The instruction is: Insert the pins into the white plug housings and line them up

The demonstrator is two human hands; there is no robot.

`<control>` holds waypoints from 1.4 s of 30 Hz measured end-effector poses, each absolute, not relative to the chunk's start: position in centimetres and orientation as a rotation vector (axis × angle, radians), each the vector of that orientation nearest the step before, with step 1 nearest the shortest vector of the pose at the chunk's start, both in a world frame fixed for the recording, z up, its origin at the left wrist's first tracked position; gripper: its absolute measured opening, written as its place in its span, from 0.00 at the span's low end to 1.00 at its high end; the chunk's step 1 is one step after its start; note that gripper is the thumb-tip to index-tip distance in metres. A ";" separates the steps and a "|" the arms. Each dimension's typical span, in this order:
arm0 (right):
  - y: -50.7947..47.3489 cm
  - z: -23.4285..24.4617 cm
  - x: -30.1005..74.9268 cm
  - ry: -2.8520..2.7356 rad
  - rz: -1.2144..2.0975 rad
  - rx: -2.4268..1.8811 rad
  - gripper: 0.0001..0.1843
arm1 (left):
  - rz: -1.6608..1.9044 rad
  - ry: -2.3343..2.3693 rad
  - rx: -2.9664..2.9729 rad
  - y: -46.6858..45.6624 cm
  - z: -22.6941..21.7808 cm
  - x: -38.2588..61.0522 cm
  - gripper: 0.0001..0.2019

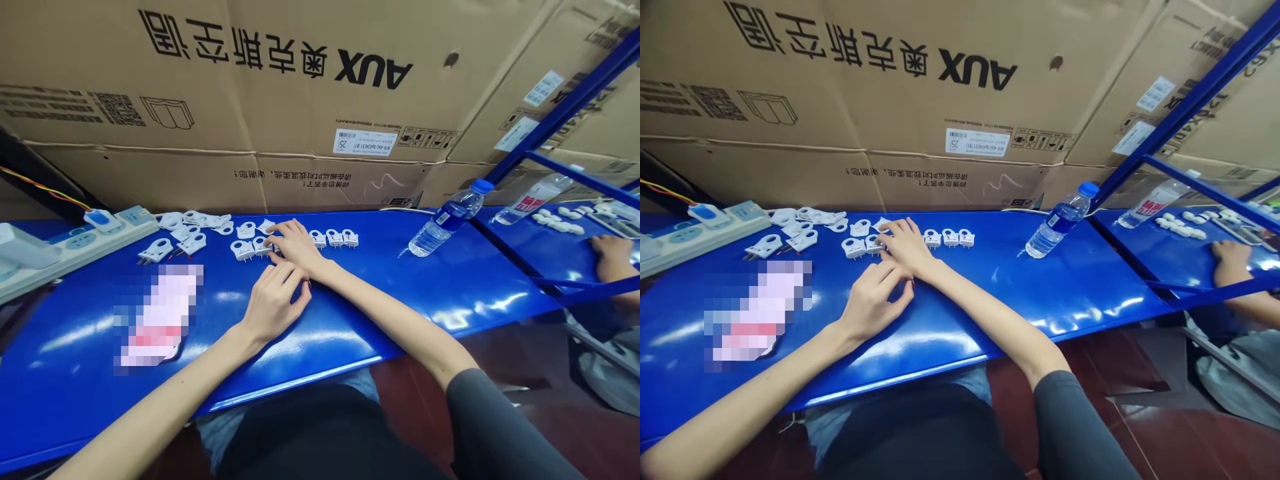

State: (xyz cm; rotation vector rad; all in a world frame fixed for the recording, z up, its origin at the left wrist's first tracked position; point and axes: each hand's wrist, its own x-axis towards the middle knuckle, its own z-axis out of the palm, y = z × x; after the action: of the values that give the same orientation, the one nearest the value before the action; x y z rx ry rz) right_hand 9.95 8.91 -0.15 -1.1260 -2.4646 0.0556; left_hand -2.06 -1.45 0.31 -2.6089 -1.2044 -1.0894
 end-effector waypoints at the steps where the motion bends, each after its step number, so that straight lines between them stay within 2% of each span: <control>1: 8.9 -0.3 9.8 -2.456 0.056 -1.116 0.08 | -1.118 -1.187 -2.599 -1.5 0.3 -2.1 0.07; 8: 8.0 -0.1 10.4 -2.267 0.077 -1.009 0.09 | -1.205 -1.204 -2.474 -1.5 0.4 -2.1 0.09; 15: 5.2 -0.1 15.6 -2.263 0.080 -0.937 0.10 | -1.410 -1.467 -2.476 -1.0 0.5 -2.4 0.05; 24: 3.6 0.3 17.9 -2.309 0.035 -0.972 0.10 | -1.277 -1.594 -2.475 0.5 0.0 -3.5 0.07; 32: 2.7 0.7 17.2 -2.313 0.033 -0.974 0.10 | -1.347 -1.611 -2.434 0.8 -0.2 -3.7 0.07; 42: 2.5 0.8 17.0 -2.301 0.053 -0.990 0.11 | -1.264 -1.580 -2.382 0.4 0.6 -3.6 0.09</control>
State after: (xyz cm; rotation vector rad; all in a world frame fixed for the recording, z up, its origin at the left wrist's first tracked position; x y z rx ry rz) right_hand 17.02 2.51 0.82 -0.9897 -2.3011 0.0529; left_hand -3.57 0.41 0.60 -2.3825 -1.5799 -1.2636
